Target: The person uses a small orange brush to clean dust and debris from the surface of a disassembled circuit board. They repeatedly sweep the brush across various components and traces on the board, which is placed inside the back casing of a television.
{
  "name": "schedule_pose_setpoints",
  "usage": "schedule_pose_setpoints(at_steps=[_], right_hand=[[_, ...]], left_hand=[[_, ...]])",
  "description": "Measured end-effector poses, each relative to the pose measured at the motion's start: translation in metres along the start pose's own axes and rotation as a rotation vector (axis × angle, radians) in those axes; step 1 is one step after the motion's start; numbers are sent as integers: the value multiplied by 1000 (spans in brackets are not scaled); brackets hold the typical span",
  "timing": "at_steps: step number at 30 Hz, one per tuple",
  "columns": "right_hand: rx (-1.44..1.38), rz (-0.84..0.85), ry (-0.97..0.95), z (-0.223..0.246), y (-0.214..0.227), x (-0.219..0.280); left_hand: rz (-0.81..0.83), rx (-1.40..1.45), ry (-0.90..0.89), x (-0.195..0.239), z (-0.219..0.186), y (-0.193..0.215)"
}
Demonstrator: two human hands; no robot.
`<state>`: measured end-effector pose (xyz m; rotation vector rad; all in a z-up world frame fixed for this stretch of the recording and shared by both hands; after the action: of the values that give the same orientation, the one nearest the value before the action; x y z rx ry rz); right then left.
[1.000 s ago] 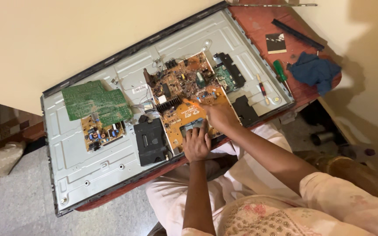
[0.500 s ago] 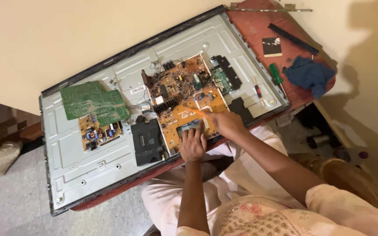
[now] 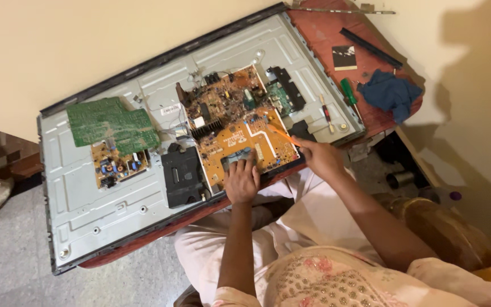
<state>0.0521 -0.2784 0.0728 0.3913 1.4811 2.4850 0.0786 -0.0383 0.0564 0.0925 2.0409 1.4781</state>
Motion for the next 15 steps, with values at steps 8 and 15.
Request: schedule_pose_setpoints(at_steps=[8,15], right_hand=[[-160,-113,197,26,-7,6],[-443,57,152,23,0,-17]], left_hand=[[36,17,18,1,4,-9],[23,53,22,0,3,-6]])
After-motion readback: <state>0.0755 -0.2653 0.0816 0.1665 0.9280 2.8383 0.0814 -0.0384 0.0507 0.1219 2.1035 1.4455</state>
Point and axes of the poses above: each hand's wrist, its own x-axis away from the middle knuckle, its own y-axis out of the back of the hand, z = x × y, the point moved 10 cm from there along -x, towards the middle knuckle, and after that the axes turned 4 degrees about -y, right-handed, at the moved point
